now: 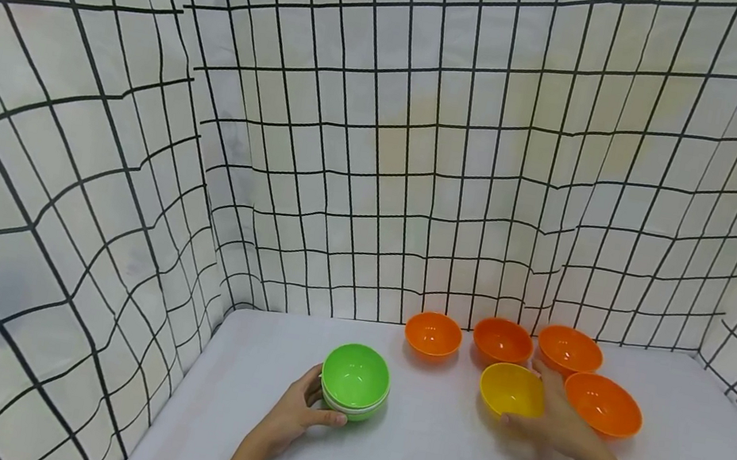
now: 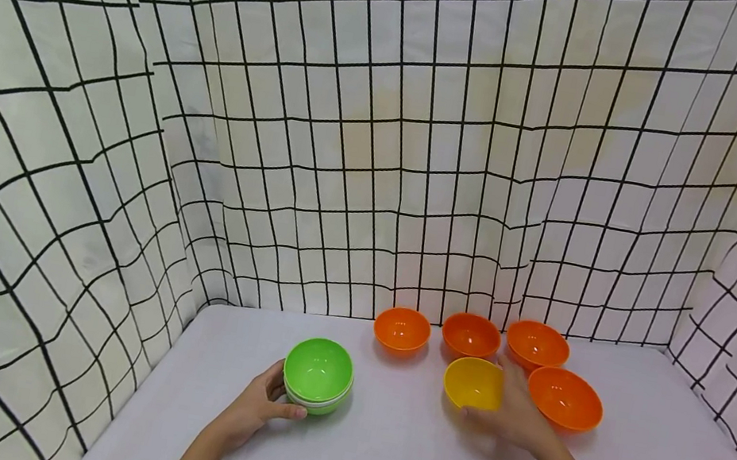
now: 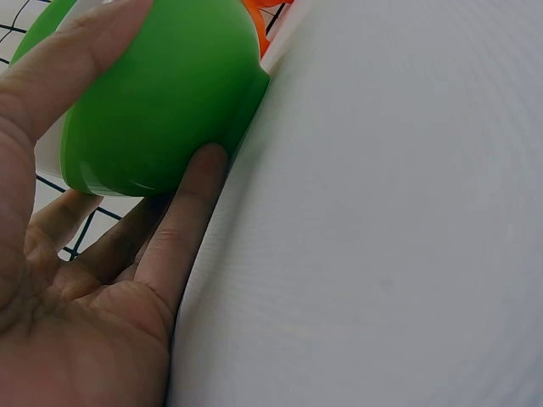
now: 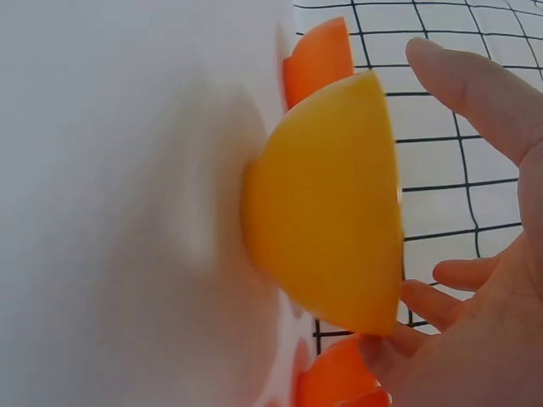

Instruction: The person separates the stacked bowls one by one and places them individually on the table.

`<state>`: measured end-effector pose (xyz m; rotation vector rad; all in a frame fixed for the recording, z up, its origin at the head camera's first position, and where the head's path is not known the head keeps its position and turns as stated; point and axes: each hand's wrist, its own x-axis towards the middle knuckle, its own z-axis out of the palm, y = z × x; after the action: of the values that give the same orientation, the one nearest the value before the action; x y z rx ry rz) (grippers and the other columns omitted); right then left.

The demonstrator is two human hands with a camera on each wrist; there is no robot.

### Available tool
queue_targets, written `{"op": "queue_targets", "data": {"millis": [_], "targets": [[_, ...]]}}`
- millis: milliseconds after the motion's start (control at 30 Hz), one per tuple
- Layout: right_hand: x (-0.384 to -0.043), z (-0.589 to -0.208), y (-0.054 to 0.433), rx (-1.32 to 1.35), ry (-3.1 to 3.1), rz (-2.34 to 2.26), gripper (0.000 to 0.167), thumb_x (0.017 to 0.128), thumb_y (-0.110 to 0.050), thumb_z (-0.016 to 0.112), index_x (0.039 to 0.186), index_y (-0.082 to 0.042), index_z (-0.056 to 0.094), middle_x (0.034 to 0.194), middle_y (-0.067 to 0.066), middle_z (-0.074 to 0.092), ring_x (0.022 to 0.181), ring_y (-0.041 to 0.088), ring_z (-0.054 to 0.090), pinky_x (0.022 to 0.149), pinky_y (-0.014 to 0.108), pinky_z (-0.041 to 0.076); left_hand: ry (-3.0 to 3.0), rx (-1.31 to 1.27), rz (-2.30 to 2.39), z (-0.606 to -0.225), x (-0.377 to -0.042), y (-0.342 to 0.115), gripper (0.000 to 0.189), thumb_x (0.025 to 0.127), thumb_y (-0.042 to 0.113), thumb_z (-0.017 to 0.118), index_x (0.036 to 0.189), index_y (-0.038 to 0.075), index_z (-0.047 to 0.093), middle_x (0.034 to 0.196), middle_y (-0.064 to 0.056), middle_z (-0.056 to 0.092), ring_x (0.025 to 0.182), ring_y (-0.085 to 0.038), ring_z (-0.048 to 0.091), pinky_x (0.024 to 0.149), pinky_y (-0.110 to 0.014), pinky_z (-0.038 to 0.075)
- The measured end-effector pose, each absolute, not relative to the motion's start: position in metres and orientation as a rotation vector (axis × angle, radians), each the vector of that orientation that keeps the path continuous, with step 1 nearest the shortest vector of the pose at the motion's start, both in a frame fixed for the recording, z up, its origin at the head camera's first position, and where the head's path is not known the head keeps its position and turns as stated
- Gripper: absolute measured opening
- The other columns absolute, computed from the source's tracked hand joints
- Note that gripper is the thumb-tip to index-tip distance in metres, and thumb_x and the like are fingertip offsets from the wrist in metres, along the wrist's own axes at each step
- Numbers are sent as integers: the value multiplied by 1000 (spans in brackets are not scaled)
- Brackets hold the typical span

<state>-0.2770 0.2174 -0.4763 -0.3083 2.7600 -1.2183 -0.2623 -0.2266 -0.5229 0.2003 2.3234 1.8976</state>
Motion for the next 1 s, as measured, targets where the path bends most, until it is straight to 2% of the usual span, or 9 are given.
{"op": "queue_targets", "data": {"millis": [333, 500, 633, 800, 1000], "targets": [[-267, -459, 200, -413, 2869, -1224, 104, 83, -46, 82, 159, -6, 22, 166, 26, 21, 144, 49, 29, 113, 81, 27, 2323, 196, 1897, -523, -261, -227, 100, 76, 17, 91, 158, 19, 35, 163, -15, 40, 152, -44, 33, 126, -61, 26], [-261, -453, 182, -472, 2853, -1268, 97, 84, -49, 81, 158, -15, 28, 161, 20, 35, 141, 44, 39, 111, 76, 37, 2315, 201, 1900, -521, -261, -226, 99, 76, 17, 91, 158, 19, 35, 163, -15, 40, 152, -44, 33, 126, -61, 25], [-260, -454, 164, -565, 2810, -1324, 93, 83, -48, 82, 156, -16, 33, 156, 18, 45, 138, 42, 46, 110, 68, 45, 2311, 207, 1897, -520, -261, -227, 100, 77, 17, 91, 159, 19, 34, 162, -16, 40, 152, -44, 33, 126, -61, 26], [-265, -457, 142, -680, 2693, -1438, 90, 83, -41, 84, 154, -13, 35, 153, 16, 49, 140, 45, 47, 114, 64, 43, 2314, 209, 1897, -519, -261, -227, 100, 77, 17, 90, 159, 19, 34, 163, -15, 40, 152, -43, 33, 127, -60, 27], [-271, -465, 114, -632, 2577, -1458, 90, 82, -42, 84, 154, -17, 35, 153, 17, 49, 142, 47, 45, 112, 65, 45, 2318, 211, 1890, -520, -260, -227, 99, 77, 18, 90, 159, 18, 34, 162, -15, 40, 151, -43, 34, 126, -58, 28]]}}
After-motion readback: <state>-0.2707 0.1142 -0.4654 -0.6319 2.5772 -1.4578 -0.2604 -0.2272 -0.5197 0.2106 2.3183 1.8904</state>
